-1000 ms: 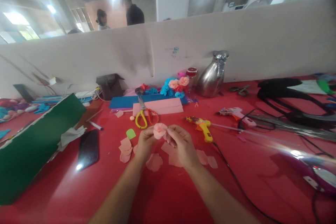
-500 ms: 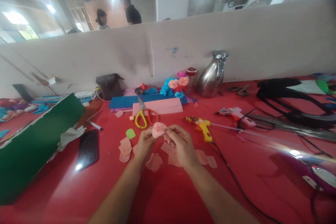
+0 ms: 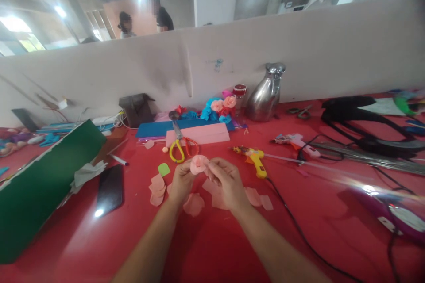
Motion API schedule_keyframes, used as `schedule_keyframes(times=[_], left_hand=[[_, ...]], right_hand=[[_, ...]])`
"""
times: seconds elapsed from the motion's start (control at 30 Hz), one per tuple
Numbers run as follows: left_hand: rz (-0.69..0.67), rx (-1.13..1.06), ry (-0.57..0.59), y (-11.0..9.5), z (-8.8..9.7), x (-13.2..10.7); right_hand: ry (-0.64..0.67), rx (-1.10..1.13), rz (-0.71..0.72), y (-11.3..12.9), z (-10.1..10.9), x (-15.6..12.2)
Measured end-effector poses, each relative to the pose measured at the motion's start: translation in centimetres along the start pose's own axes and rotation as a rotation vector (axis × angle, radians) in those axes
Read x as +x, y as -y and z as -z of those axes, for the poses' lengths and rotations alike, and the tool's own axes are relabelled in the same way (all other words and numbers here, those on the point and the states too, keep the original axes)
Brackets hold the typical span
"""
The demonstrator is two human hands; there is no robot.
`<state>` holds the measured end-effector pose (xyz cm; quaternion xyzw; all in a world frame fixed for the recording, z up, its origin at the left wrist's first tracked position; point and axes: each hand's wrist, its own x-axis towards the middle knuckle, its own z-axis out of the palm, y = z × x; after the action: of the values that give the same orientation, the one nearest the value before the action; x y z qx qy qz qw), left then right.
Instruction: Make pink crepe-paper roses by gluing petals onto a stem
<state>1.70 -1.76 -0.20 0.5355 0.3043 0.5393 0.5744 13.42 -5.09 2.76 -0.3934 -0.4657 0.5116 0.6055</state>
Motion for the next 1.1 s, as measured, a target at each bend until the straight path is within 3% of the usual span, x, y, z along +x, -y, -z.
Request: schedule_keyframes(times=[0.33, 0.63, 0.83, 0.97, 1.1], left_hand=[[-0.009, -0.001, 0.02, -0.4, 0.1, -0.2], [-0.024, 0.112, 0.143, -0.8, 0.7, -0.2], [-0.004, 0.134, 0.206, -1.0, 1.1, -0.2], [0.023, 0.112, 0.187, -0.9, 1.0, -0.2], [0.086, 0.072, 0.084, -0.7, 0.6, -0.1]], right_hand=[[0.008, 0.066, 0.003, -0.2, 0.1, -0.1], [0.04, 0.069, -0.05, 0.2, 0.5, 0.3], [-0.019, 0.095, -0.069, 0.1, 0.4, 0.3], [-0.054, 0.094, -0.07, 0.1, 0.4, 0.4], [-0.153, 0.141, -0.108, 0.3, 0.3, 0.6]])
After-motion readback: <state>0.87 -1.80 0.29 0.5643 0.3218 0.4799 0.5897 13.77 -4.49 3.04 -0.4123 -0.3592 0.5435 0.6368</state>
